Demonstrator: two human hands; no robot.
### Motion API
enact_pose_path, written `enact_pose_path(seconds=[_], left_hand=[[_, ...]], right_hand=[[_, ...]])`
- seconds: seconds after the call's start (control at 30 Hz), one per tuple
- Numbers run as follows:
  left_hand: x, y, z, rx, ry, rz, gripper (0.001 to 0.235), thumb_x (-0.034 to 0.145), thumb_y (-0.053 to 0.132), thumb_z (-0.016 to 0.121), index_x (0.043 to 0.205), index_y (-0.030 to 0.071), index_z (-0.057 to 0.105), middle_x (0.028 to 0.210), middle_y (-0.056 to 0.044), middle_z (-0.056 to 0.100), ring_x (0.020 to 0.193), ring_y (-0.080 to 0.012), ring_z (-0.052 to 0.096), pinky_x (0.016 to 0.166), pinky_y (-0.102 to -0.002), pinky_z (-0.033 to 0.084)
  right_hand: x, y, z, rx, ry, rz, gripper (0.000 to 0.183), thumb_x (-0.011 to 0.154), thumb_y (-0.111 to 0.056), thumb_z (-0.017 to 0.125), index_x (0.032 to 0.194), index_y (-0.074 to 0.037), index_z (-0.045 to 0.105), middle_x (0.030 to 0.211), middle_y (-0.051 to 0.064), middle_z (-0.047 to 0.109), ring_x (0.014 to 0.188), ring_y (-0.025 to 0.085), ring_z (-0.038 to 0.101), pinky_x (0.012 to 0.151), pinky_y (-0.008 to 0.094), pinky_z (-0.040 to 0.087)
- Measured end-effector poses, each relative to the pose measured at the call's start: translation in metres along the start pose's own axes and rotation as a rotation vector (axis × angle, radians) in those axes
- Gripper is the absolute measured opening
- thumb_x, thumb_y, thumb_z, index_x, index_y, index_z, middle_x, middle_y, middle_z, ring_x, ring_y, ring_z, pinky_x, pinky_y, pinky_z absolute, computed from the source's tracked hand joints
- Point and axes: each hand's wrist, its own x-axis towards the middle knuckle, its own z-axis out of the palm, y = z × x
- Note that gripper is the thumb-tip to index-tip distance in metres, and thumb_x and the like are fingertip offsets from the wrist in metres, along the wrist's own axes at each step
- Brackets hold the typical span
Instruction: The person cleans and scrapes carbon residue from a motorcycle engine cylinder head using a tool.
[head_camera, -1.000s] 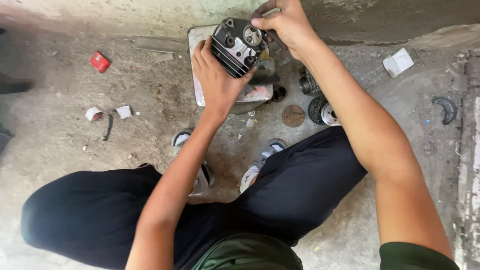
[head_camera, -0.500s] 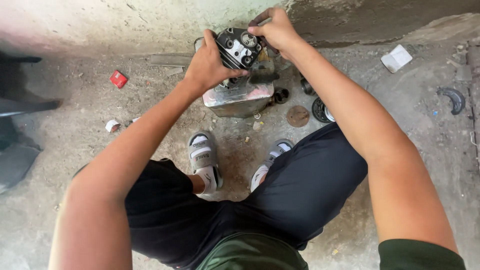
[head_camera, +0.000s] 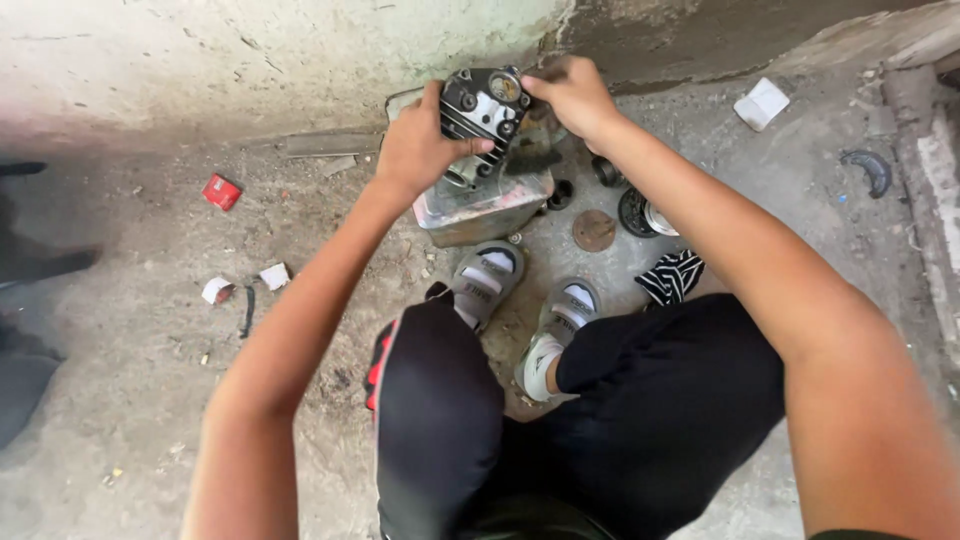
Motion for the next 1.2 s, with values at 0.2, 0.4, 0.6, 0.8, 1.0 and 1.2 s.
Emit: enact_pose_path(seconds=[0.2,0.4,0.6,0.8,1.0,1.2], left_hand=[[-0.013,-0.004,0.003,-0.116,0.051,-0.145,0.086,0.073,0.058,0.087,0.125,-0.003,0.056,0.098,-0.023,0.071,0.089,-0.0412,0.073,0.076,-0.049,0.058],[-0.018,-0.006,0.002,-0.087,0.127,-0.121,0.082,0.077,0.056,0.084,0.128,-0.002,0.055,0.098,-0.024,0.07,0.087,-0.0433,0.071,0.07,-0.051,0.057],[-0.014,-0.008,-0.001,-0.089,0.077,-0.143,0.084,0.076,0.059,0.081,0.129,-0.002,0.055,0.093,-0.021,0.071,0.08,-0.0388,0.073,0.063,-0.049,0.057],[-0.014,-0.014,0.009,-0.067,0.03,-0.155,0.069,0.081,0.055,0.081,0.112,-0.003,0.059,0.082,-0.017,0.073,0.074,-0.0352,0.074,0.063,-0.046,0.058],[-0.021,-0.006,0.001,-0.127,0.11,-0.12,0.056,0.084,0.041,0.084,0.103,-0.004,0.056,0.085,-0.021,0.072,0.08,-0.0435,0.071,0.064,-0.05,0.055],[-0.018,-0.004,0.001,-0.135,0.13,-0.163,0.057,0.083,0.043,0.084,0.101,-0.003,0.056,0.084,-0.022,0.071,0.08,-0.0429,0.071,0.065,-0.05,0.055]], right_hand=[[-0.024,-0.012,-0.005,-0.048,-0.054,0.126,0.042,0.099,-0.028,0.075,0.119,0.008,0.067,0.088,0.006,0.069,0.063,0.01,0.056,0.052,0.024,0.043],[-0.033,0.006,0.012,-0.009,-0.02,-0.018,0.051,0.087,-0.013,0.082,0.129,0.004,0.059,0.098,0.004,0.072,0.076,0.006,0.064,0.057,0.022,0.045],[-0.03,0.045,0.029,0.186,0.108,-0.188,0.044,0.092,-0.003,0.083,0.13,0.003,0.061,0.102,0.004,0.071,0.081,0.006,0.062,0.058,0.022,0.043],[-0.038,0.042,0.041,0.146,0.231,-0.24,0.042,0.087,0.001,0.082,0.126,0.003,0.066,0.102,0.006,0.074,0.075,0.006,0.063,0.056,0.021,0.045],[-0.029,0.045,0.035,0.17,0.189,-0.369,0.044,0.085,0.007,0.083,0.124,0.009,0.063,0.105,0.008,0.074,0.095,0.012,0.071,0.084,0.026,0.061],[-0.019,0.04,0.034,0.188,0.151,-0.319,0.046,0.087,0.009,0.083,0.129,0.01,0.064,0.107,0.009,0.073,0.096,0.012,0.069,0.088,0.026,0.057]])
